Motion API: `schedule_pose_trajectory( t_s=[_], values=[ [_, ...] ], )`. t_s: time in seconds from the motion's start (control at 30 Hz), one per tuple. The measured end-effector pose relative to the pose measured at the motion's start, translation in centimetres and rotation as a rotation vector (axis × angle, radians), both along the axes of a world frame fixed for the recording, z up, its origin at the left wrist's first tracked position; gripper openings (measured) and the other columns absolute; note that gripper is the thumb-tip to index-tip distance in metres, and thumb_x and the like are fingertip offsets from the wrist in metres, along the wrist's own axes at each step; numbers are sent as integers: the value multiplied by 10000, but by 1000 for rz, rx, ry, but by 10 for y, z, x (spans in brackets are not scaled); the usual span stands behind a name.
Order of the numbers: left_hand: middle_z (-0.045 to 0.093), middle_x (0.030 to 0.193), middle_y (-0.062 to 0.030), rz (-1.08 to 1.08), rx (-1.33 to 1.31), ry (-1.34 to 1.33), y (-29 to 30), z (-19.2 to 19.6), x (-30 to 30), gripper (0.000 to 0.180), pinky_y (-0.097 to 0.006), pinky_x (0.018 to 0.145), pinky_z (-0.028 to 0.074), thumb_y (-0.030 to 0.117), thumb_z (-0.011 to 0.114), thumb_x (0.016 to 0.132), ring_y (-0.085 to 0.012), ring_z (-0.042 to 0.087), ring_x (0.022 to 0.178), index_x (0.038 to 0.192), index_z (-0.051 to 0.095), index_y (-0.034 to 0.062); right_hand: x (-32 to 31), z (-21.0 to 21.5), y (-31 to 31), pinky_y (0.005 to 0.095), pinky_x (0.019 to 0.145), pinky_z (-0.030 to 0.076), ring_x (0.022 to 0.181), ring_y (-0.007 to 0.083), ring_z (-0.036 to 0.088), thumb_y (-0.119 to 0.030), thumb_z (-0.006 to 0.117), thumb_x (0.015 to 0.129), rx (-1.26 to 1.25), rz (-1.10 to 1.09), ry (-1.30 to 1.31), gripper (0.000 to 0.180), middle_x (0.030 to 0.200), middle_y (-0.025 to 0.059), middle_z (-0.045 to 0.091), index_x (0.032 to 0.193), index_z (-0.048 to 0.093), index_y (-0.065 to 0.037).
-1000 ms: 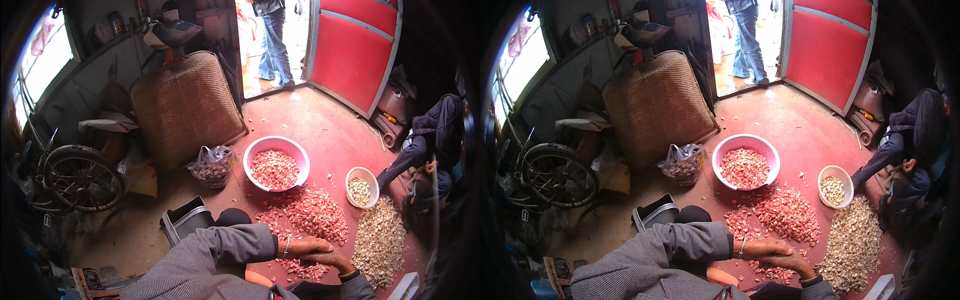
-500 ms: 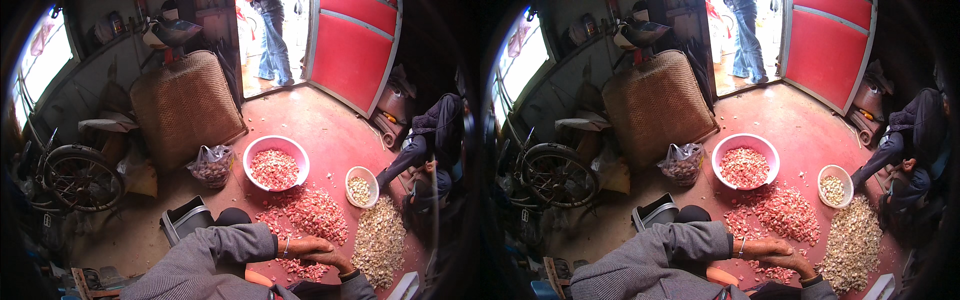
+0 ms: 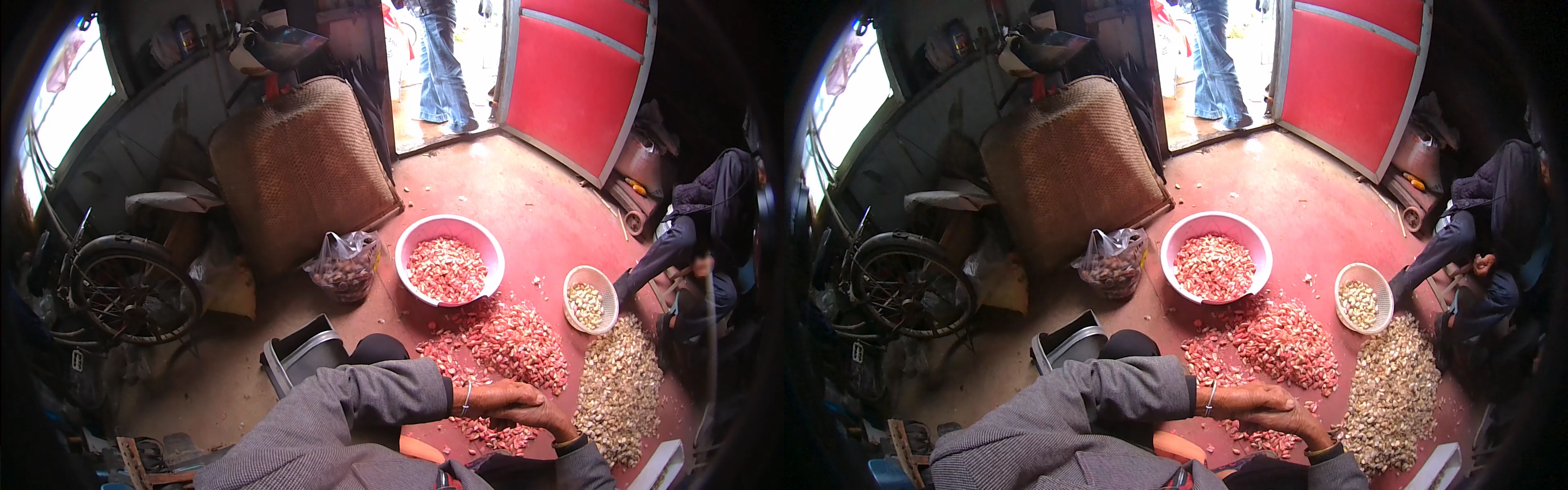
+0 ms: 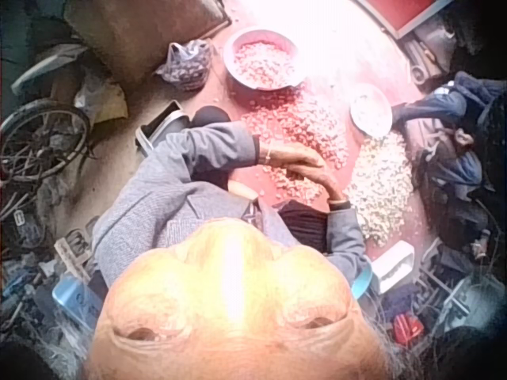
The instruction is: The person sits on the floor and sorts peanuts by hand, separating red-skinned peanuts from shelled ones. They pick individual peanuts from a large pile, place red-skinned ones into a pink bowl, and set shelled peanuts aside. The task continues with repetitive hand motions and occasional pauses.
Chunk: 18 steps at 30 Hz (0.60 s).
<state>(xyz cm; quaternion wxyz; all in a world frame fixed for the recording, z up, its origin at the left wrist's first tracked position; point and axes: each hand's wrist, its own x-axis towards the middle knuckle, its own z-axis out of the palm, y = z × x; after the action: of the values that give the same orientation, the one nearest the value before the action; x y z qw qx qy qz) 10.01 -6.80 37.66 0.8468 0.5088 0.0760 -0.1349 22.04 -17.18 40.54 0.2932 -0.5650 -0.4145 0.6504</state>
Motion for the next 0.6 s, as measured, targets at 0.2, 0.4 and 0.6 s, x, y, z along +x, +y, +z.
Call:
schedule_pose_trajectory(
  t_s=[0.2,0.4,0.6],
  values=[
    [590,751,-41,-2,-6,-8,0,-5,1,430,-277,502,439,443,578,948,-123,532,595,1142,636,64,-2,2,1,261,651,556,736,106,652,-183,766,864,-41,-19,2,322,871,41,689,1099,632,-8],
    [577,728,-46,26,0,-17,-4,-22,6,446,-280,468,425,461,571,944,-128,523,556,1141,626,66,-1,2,1,269,649,565,736,114,662,-188,763,874,-67,-6,-32,320,862,44,696,1104,634,-7],
    [573,725,-47,1,-4,7,-1,-17,4,454,-277,442,399,468,559,941,-132,505,528,1150,624,70,-2,4,3,269,665,572,754,122,676,-190,762,880,-54,1,-12,329,873,49,698,1119,628,-7]
  ],
)
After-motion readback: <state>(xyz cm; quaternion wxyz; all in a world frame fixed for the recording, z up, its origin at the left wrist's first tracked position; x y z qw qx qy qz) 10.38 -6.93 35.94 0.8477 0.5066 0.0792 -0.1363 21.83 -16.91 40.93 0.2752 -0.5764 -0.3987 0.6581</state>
